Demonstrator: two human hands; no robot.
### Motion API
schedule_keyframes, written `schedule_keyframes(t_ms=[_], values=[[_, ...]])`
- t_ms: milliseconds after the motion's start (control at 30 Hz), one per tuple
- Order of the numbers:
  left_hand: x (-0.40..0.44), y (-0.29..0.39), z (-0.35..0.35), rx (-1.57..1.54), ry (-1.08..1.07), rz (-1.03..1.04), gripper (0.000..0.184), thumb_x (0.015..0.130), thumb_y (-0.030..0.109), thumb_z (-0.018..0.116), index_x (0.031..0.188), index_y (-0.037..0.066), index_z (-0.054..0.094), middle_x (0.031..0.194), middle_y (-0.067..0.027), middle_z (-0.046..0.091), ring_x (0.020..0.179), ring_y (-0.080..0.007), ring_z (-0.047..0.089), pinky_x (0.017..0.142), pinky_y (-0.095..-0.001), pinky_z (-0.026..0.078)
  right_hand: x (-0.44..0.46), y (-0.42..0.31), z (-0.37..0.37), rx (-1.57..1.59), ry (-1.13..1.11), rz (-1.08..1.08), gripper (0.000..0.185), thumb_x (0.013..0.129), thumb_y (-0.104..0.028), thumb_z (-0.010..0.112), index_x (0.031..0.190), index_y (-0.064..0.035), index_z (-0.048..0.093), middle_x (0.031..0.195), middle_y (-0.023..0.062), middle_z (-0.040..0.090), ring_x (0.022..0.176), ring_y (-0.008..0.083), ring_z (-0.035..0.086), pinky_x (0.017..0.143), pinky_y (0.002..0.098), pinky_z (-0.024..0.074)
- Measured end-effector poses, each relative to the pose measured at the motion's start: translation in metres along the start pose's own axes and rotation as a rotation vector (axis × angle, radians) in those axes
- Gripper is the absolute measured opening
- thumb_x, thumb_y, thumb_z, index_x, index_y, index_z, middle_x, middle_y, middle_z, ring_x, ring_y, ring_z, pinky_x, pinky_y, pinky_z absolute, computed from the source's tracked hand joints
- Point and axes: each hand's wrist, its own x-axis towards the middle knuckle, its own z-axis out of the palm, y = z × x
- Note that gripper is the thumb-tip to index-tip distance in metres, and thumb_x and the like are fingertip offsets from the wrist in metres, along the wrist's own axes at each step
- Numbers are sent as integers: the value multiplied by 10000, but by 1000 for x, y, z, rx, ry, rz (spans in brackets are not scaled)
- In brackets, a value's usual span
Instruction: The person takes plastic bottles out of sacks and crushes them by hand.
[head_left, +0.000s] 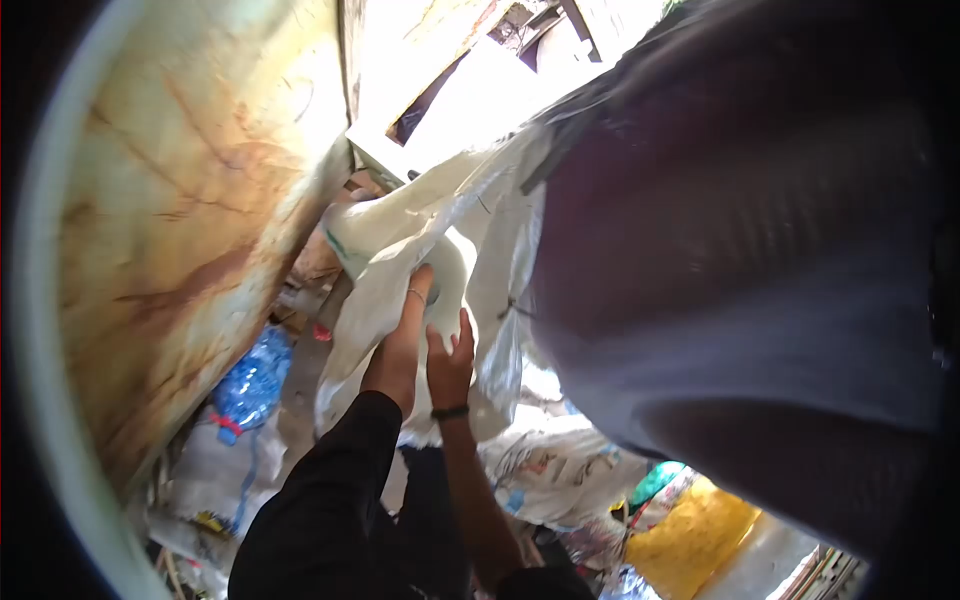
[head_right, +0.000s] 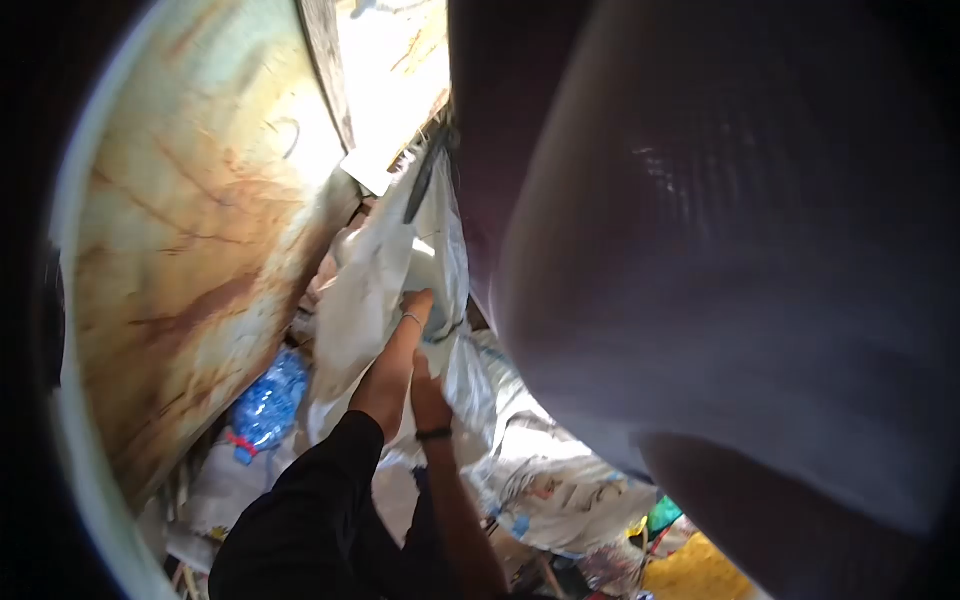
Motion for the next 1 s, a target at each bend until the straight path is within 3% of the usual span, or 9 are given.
schedule_keyframes(t_ms=[167,267,333,400,500,633,667,767,1000], values=[[21,-145,74,183,23,-47,713,859,325,596,1426,120,216,1314,-186,476,1161,-362,499,1012,-470,386,14,30,-10,133,-17,-96,546,904,-153,556,1396,-5,373,1425,155,382,1258,243,447,1035,364,376],[11,-210,114,241,21,-84,700,851,323,599,1410,113,233,1302,-187,483,1151,-360,504,1008,-468,390,23,94,-7,630,-107,-300,511,874,-250,656,1273,19,483,1333,191,476,1229,244,485,926,357,454],[5,-237,133,250,22,-95,692,846,323,601,1399,109,244,1294,-187,487,1144,-358,508,1004,-467,393,55,134,8,475,53,-330,550,865,-131,659,1334,6,406,1431,187,370,1269,292,450,991,371,413],[-2,-256,147,251,30,-111,684,841,322,603,1388,105,254,1286,-187,492,1138,-357,512,1001,-466,395,23,58,-10,680,-45,-201,525,868,-59,634,1326,31,394,1431,209,366,1281,337,433,1006,389,411],[-7,-268,161,243,43,-109,672,834,321,607,1371,98,271,1274,-188,498,1127,-355,517,997,-465,399,31,61,-8,673,-133,-304,476,881,10,585,1313,57,392,1435,204,364,1286,354,426,977,376,438],[-10,-278,171,230,64,-96,656,824,319,611,1350,90,292,1258,-189,507,1114,-352,524,990,-463,405,24,61,-3,604,-194,-249,486,893,62,533,1350,52,369,1448,186,352,1265,323,455,973,343,434],[-7,-277,174,224,69,-85,652,822,319,612,1344,88,298,1254,-189,509,1111,-351,526,989,-462,406,25,66,0,725,-219,-279,493,893,69,531,1357,52,364,1449,186,349,1260,320,460,969,338,436],[-9,-285,179,230,82,-90,640,814,317,615,1328,81,314,1242,-189,516,1101,-349,532,984,-461,410,26,69,5,685,-251,-337,505,885,99,519,1362,63,356,1450,186,344,1264,312,457,971,325,434],[-6,-286,185,230,96,-105,614,797,315,622,1289,66,352,1214,-190,532,1077,-344,545,973,-457,419,27,64,14,806,-344,-274,509,874,110,519,1352,90,345,1453,205,328,1266,307,449,979,333,443]])
